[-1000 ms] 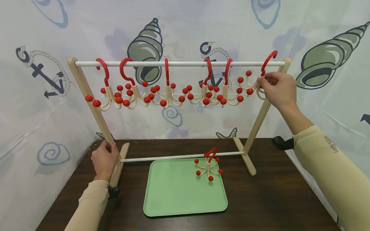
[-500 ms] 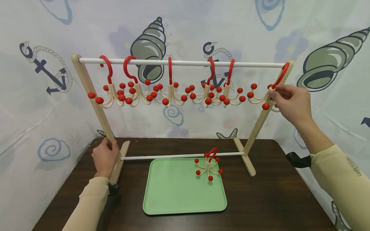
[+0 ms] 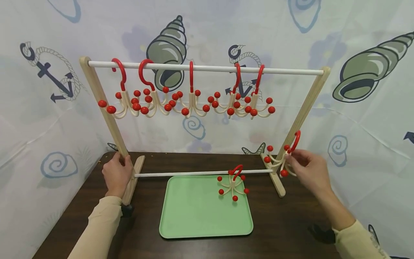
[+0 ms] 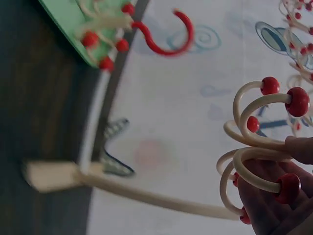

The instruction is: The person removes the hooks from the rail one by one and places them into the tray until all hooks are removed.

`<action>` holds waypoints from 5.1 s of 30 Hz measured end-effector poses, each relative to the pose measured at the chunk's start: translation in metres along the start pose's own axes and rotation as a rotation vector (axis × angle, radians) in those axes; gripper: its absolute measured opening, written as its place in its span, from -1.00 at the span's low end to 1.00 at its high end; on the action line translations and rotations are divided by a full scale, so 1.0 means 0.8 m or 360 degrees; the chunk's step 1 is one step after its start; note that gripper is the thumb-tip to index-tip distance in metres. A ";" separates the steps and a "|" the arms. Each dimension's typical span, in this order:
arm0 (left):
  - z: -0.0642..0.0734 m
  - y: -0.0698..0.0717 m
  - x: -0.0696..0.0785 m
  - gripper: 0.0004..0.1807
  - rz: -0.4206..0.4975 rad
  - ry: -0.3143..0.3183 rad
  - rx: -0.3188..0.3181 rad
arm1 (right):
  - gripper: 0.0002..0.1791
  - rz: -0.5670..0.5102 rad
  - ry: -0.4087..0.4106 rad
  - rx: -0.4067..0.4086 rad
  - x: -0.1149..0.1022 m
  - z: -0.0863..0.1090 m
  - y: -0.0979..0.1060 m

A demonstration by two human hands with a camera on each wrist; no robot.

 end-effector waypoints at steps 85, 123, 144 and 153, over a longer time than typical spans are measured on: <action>-0.001 -0.001 -0.003 -0.76 0.0003 0.0024 0.0016 | -0.78 -0.0046 0.0314 0.0473 -0.109 -0.005 0.005; 0.000 -0.002 -0.004 -0.75 0.0000 0.0045 -0.0016 | -0.55 0.0032 0.0124 -0.0372 -0.104 -0.199 -0.039; 0.000 -0.004 -0.005 -0.77 -0.0006 -0.0027 0.0020 | -0.63 0.0081 0.0094 -0.0093 -0.100 -0.204 -0.017; -0.001 -0.005 -0.003 -0.76 0.0002 -0.0039 0.0029 | -0.56 0.0030 -0.0003 0.0186 -0.097 -0.194 0.010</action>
Point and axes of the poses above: each hand's wrist, its own z-axis away from the middle knuckle, its own y-axis out of the back of the hand, x = y × z, the point moved 4 cm from there along -z, towards the middle knuckle, and after that the axes turned 7 degrees about y, right-handed, at the moved point
